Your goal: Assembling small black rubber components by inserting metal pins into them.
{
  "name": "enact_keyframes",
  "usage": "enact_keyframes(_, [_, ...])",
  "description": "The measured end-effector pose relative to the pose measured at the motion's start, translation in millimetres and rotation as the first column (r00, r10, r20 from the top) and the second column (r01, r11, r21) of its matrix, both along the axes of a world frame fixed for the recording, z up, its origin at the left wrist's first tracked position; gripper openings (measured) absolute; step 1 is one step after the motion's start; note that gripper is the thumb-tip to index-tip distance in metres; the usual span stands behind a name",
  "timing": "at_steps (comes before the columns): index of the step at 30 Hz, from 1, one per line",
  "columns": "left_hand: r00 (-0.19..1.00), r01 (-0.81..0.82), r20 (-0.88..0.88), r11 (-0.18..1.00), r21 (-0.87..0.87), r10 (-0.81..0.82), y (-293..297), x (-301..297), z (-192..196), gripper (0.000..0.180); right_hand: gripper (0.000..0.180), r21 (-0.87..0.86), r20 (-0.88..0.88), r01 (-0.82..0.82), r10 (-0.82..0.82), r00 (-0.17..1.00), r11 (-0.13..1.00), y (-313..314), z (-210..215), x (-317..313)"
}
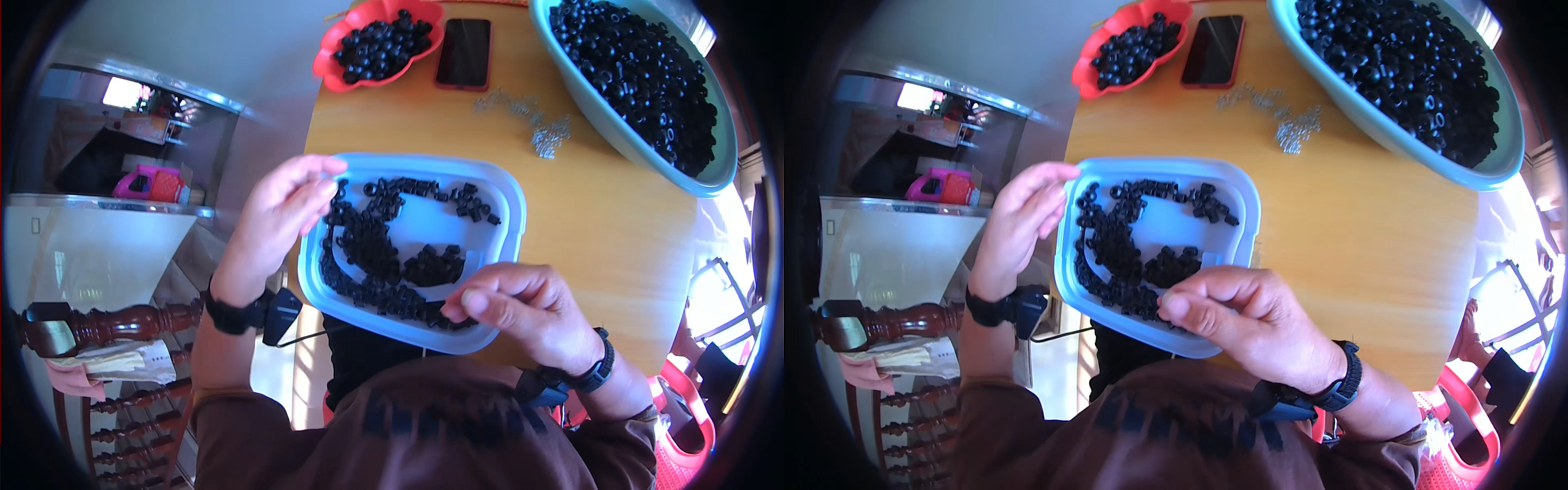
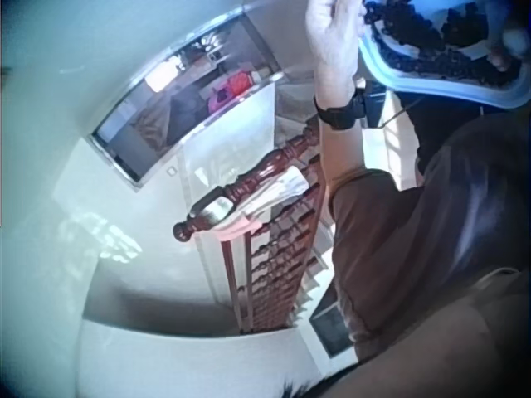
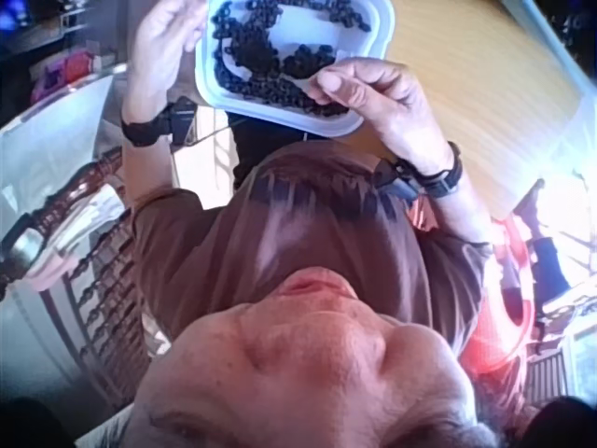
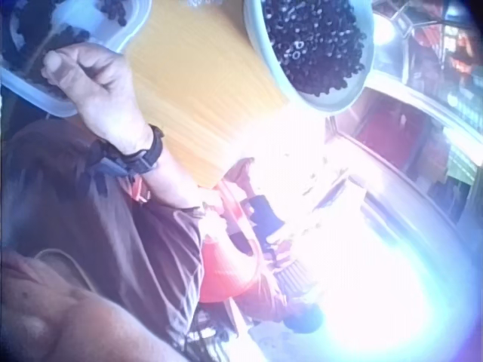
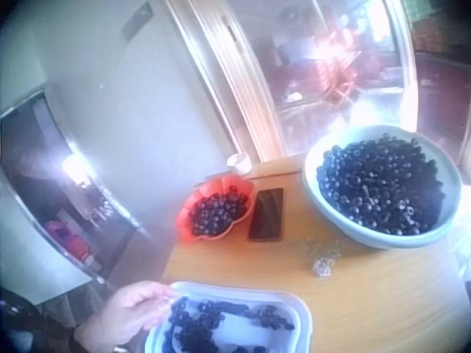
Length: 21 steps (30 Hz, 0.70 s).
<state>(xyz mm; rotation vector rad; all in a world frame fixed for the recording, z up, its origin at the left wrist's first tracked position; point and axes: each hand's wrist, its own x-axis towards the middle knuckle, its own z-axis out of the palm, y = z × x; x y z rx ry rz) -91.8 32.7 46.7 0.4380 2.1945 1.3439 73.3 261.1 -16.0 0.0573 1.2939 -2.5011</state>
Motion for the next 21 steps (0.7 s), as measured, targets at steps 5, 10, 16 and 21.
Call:
enact_keyframes(5, [0.956, -0.248, -0.139, 0.965, 0.081, 0.257, -63, 54, -27, 0.016, 0.018, -0.083, -0.053, 0.253, -0.258, 0.965, 0.964, 0, -1, 0])
enact_keyframes(10, [0.824, -0.526, -0.123, 0.827, 0.198, 0.553, -113, 93, -78, 0.016, 0.029, 0.027, -0.186, 0.493, -0.480, 0.857, 0.870, 1, -7, -9])
enact_keyframes(16, [0.821, -0.551, -0.043, 0.809, 0.206, 0.570, -112, 126, -91, 0.019, 0.031, 0.046, -0.341, 0.492, -0.450, 0.825, 0.869, 5, -9, -15])
enact_keyframes(21, [0.839, -0.491, -0.172, 0.855, 0.169, 0.516, -113, 128, -85, 0.018, 0.031, 0.119, -0.345, 0.406, -0.345, 0.873, 0.906, -10, 4, -7])
